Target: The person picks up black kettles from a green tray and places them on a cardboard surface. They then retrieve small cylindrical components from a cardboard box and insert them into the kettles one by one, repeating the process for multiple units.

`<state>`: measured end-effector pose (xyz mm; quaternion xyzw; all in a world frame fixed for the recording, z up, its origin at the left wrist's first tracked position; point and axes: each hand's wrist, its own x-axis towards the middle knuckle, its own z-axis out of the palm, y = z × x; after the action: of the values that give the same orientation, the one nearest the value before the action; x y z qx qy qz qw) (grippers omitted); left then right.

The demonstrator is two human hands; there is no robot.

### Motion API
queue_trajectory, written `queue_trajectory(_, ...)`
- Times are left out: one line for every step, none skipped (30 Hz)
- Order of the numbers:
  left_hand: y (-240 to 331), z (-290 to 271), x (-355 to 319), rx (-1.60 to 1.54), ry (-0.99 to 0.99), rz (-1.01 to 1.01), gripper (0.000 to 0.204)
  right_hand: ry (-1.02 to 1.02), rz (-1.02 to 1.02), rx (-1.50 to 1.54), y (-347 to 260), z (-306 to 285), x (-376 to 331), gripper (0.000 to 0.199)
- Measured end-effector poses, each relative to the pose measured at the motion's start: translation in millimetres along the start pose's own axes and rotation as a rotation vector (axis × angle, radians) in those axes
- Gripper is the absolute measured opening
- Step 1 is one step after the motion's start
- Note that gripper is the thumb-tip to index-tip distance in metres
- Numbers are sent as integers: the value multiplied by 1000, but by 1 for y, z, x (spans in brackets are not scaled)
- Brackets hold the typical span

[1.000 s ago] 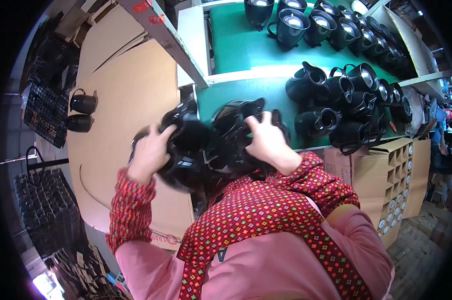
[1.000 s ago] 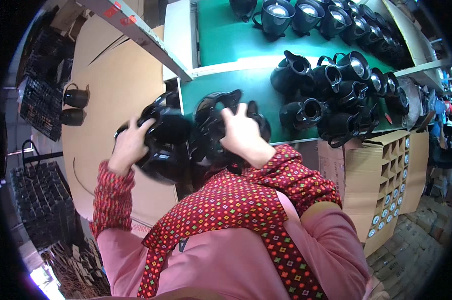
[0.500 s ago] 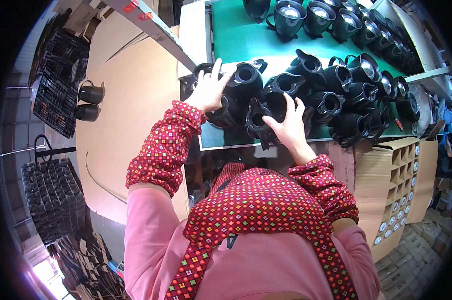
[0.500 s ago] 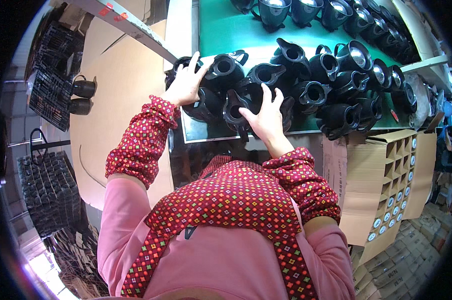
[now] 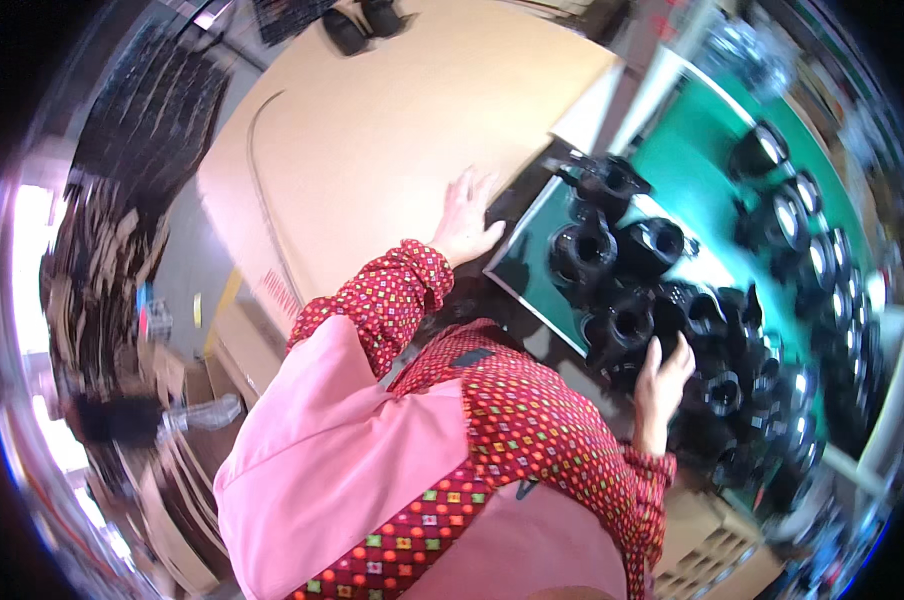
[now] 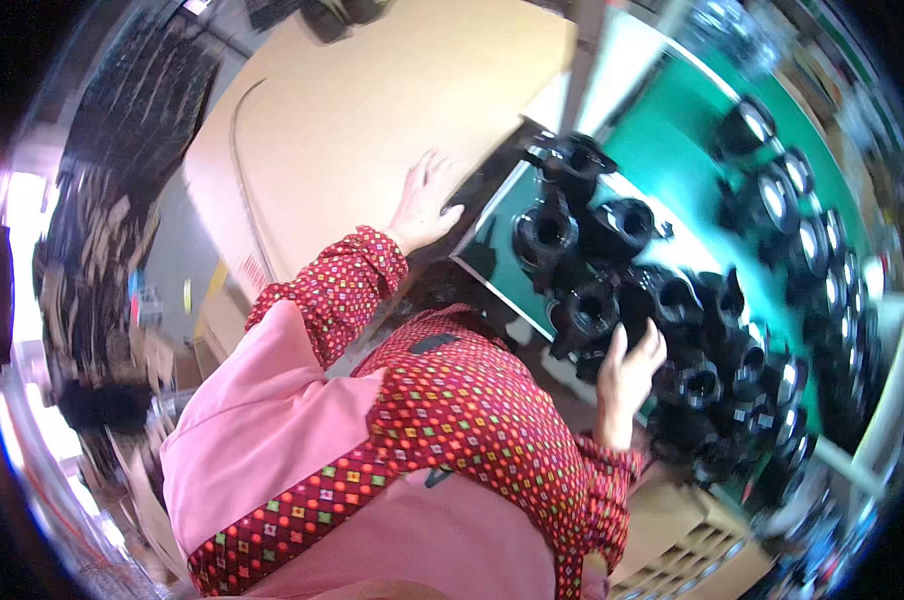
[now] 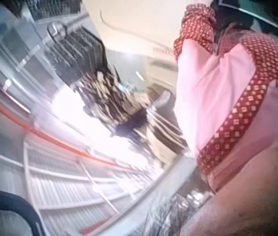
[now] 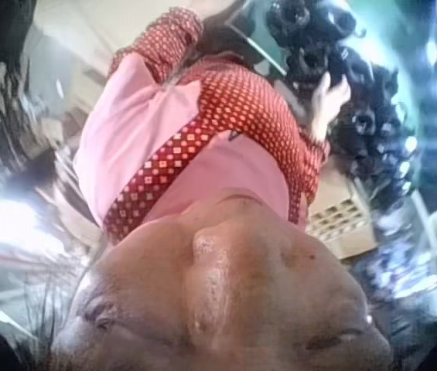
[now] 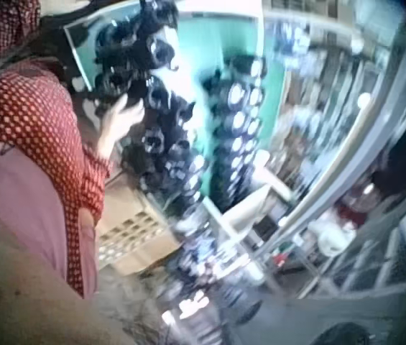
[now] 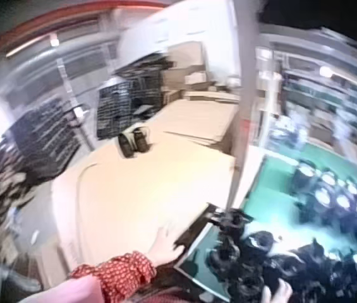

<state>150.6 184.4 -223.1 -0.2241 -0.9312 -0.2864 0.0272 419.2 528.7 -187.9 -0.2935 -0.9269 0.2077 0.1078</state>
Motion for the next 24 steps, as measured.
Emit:
queue_trajectory(-38,1,-30,70,61,-208,93,-82,12,9,-5,-10,-1,61)
queue_trajectory(-73,4,-59,127,120,-403,95,-140,-5,-27,-8,-20,0,63)
queue_trajectory(-97,-7,-94,189,212,-627,94,-178,-24,-72,-8,-32,-2,65)
queue_trajectory(-128,-19,-128,244,296,-845,94,-237,-8,-81,-14,-45,-1,66)
queue_trajectory(-173,-22,-165,420,282,-1021,90,-254,-19,-71,-18,-53,-3,66)
queue_trajectory(-206,-22,-206,546,332,-1227,88,-255,-73,-97,-18,-60,0,65)
queue_trajectory(-219,-28,-228,559,366,-1424,81,-230,-105,-83,-14,-65,1,64)
queue_trajectory(-216,-35,-241,510,395,-1628,75,-196,-137,-70,-13,-69,4,63)
queue_trajectory(-210,-42,-250,433,408,-1817,69,-208,-95,-28,-20,-77,8,62)
queue_trajectory(-211,-43,-264,358,390,-1929,63,-226,-46,18,-29,-85,11,61)
queue_trajectory(-252,-38,-321,270,305,-2008,51,-256,-84,51,-31,-85,20,59)
queue_trajectory(-285,-50,-369,201,223,-2070,40,-294,-101,95,-29,-81,29,58)
queue_trajectory(-311,-96,-425,390,44,-2033,34,-351,-98,170,-23,-70,39,57)
queue_trajectory(-301,-39,-392,131,548,-1702,33,-302,-98,130,-30,-73,37,56)
queue_trajectory(-279,-17,-356,181,416,-1606,33,-265,-118,82,-39,-77,36,55)
queue_trajectory(-244,-26,-313,255,300,-1493,33,-237,-126,53,-47,-81,35,54)
queue_trajectory(-227,-38,-302,268,364,-1342,36,-249,-145,61,-52,-82,39,53)
queue_trajectory(-222,-49,-286,236,395,-1352,37,-273,-155,103,-58,-80,44,52)
queue_trajectory(-226,-65,-258,208,416,-1348,38,-291,-150,149,-63,-77,45,51)
queue_trajectory(-234,-75,-240,175,436,-1352,39,-314,-150,187,-65,-76,46,50)
queue_trajectory(-245,-81,-228,191,422,-1331,39,-322,-164,189,-66,-74,46,50)
queue_trajectory(-259,-87,-212,208,410,-1303,39,-325,-174,196,-68,-70,46,49)
queue_trajectory(-273,-90,-205,259,410,-1252,39,-327,-184,202,-69,-67,46,49)
queue_trajectory(-279,-93,-191,276,412,-1234,39,-327,-187,201,-68,-65,44,49)
